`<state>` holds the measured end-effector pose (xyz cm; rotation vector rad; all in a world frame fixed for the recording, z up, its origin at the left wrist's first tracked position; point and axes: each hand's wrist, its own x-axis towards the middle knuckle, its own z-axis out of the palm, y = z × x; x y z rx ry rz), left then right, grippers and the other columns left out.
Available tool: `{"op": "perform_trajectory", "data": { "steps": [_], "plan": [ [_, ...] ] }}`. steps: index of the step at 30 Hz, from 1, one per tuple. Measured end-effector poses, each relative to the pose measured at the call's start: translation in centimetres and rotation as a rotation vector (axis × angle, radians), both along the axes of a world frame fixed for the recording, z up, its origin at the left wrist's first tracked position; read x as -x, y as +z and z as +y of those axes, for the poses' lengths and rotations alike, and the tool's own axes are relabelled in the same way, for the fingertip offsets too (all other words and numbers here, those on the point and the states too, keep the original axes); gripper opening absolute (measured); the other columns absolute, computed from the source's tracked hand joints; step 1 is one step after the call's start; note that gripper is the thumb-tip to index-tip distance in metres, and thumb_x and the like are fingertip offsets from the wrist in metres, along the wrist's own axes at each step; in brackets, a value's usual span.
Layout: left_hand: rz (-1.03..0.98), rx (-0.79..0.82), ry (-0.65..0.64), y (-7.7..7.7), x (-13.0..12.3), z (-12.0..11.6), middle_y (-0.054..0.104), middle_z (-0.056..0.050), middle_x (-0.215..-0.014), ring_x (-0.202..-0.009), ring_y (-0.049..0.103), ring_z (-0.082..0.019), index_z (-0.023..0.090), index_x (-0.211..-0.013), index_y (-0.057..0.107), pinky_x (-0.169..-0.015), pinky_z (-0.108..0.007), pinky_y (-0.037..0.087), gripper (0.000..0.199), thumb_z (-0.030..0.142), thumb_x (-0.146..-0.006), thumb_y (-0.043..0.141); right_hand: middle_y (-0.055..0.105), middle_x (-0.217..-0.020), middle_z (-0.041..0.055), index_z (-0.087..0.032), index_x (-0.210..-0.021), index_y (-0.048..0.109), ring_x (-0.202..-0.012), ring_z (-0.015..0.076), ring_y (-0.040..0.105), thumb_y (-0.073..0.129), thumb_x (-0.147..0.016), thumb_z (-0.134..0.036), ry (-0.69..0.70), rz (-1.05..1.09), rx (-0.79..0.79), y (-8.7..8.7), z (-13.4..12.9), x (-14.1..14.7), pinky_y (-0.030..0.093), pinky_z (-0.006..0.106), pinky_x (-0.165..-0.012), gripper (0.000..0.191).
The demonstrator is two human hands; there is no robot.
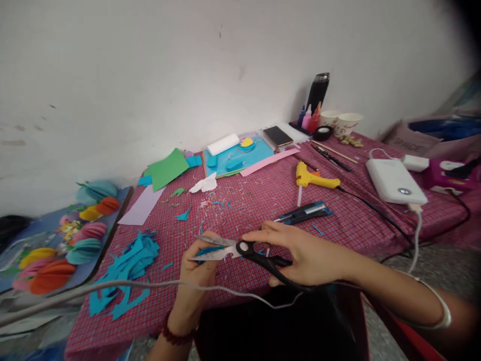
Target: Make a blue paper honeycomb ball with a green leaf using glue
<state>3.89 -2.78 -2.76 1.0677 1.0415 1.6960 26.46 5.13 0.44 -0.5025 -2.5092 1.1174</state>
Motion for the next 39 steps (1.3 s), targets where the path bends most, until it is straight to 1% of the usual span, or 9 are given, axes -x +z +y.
{"op": "perform_trajectory", "data": {
  "steps": [3,5,9,16,20,28,34,37,39],
  "plan": [
    [0.002,-0.008,-0.029,-0.1,-0.1,-0.1,0.064,-0.001,-0.078,-0.072,0.061,-0.012,0.020,-0.076,0.074,-0.068,-0.023,0.049,0.007,0.023,-0.072,0.079,0.058,-0.105,0.0048,-0.033,-0.140,0.047,-0.092,0.0200,0.056,0.069,-0.078,-0.021,-0.025,-0.014,-0.034,0.2,-0.2,0.0,0.045,0.032,-0.080,0.067],
    [-0.003,0.003,-0.032,-0.2,-0.2,-0.2,0.064,-0.001,-0.078,-0.072,0.060,-0.012,0.020,-0.077,0.074,-0.068,-0.023,0.049,0.006,0.023,-0.074,0.078,0.057,-0.101,0.0043,-0.033,-0.140,0.047,-0.089,0.0192,0.055,0.067,-0.077,-0.018,-0.043,-0.022,-0.074,0.1,-0.3,0.0,0.043,0.031,-0.078,0.068],
    [-0.005,0.011,-0.043,-0.2,-0.4,-0.5,0.063,-0.001,-0.079,-0.073,0.060,-0.012,0.021,-0.082,0.074,-0.069,-0.023,0.049,0.008,0.021,-0.074,0.077,0.055,-0.096,0.0034,-0.032,-0.140,0.047,-0.086,0.0183,0.053,0.066,-0.078,-0.018,-0.057,-0.038,-0.134,0.0,-0.5,0.0,0.041,0.030,-0.074,0.066],
    [-0.040,0.039,-0.064,-0.1,-0.9,-0.6,0.062,0.000,-0.081,-0.073,0.061,-0.011,0.021,-0.082,0.074,-0.070,-0.022,0.050,0.008,0.021,-0.075,0.076,0.052,-0.093,0.0024,-0.036,-0.142,0.043,-0.081,0.0163,0.053,0.060,-0.082,-0.015,-0.063,-0.017,-0.136,-0.5,-0.8,-0.4,0.040,0.028,-0.069,0.065],
    [-0.100,0.039,-0.073,-0.1,-1.3,-0.5,0.063,0.000,-0.080,-0.074,0.062,-0.012,0.023,-0.081,0.074,-0.070,-0.023,0.052,0.009,0.021,-0.073,0.078,0.051,-0.094,0.0025,-0.036,-0.143,0.042,-0.078,0.0155,0.052,0.059,-0.085,-0.018,-0.061,-0.011,-0.135,-0.6,-0.9,-0.7,0.040,0.028,-0.068,0.063],
    [-0.089,0.097,-0.054,-0.2,-1.5,-0.7,0.062,0.001,-0.077,-0.070,0.059,-0.009,0.021,-0.077,0.074,-0.067,-0.019,0.050,0.010,0.021,-0.070,0.081,0.051,-0.092,0.0032,-0.033,-0.145,0.040,-0.076,0.0163,0.054,0.059,-0.085,-0.017,-0.041,-0.057,-0.155,-0.5,-0.9,-1.3,0.041,0.029,-0.068,0.065],
    [-0.182,0.131,-0.042,-0.4,-2.1,-0.5,0.063,0.003,-0.074,-0.066,0.060,-0.008,0.022,-0.073,0.074,-0.065,-0.018,0.050,0.011,0.021,-0.067,0.083,0.056,-0.095,0.0055,-0.031,-0.145,0.042,-0.078,0.0175,0.058,0.059,-0.084,-0.015,-0.039,-0.048,-0.172,-0.7,-0.8,-1.8,0.045,0.029,-0.069,0.065],
    [-0.255,0.182,-0.017,-0.6,-2.4,-0.5,0.066,0.003,-0.076,-0.064,0.061,-0.008,0.023,-0.074,0.074,-0.062,-0.019,0.051,0.017,0.020,-0.062,0.086,0.061,-0.103,0.0083,-0.027,-0.143,0.045,-0.086,0.0178,0.062,0.056,-0.086,-0.013,-0.044,-0.004,-0.138,-1.2,-0.6,-1.9,0.049,0.029,-0.076,0.060],
    [-0.299,0.226,0.000,-0.5,-2.5,-0.5,0.068,0.003,-0.076,-0.061,0.060,-0.008,0.023,-0.077,0.075,-0.058,-0.019,0.050,0.023,0.020,-0.059,0.087,0.064,-0.110,0.0089,-0.025,-0.141,0.048,-0.093,0.0174,0.064,0.054,-0.089,-0.013,-0.036,0.051,-0.076,-1.5,-0.3,-1.8,0.049,0.029,-0.082,0.053]
  ]
}}
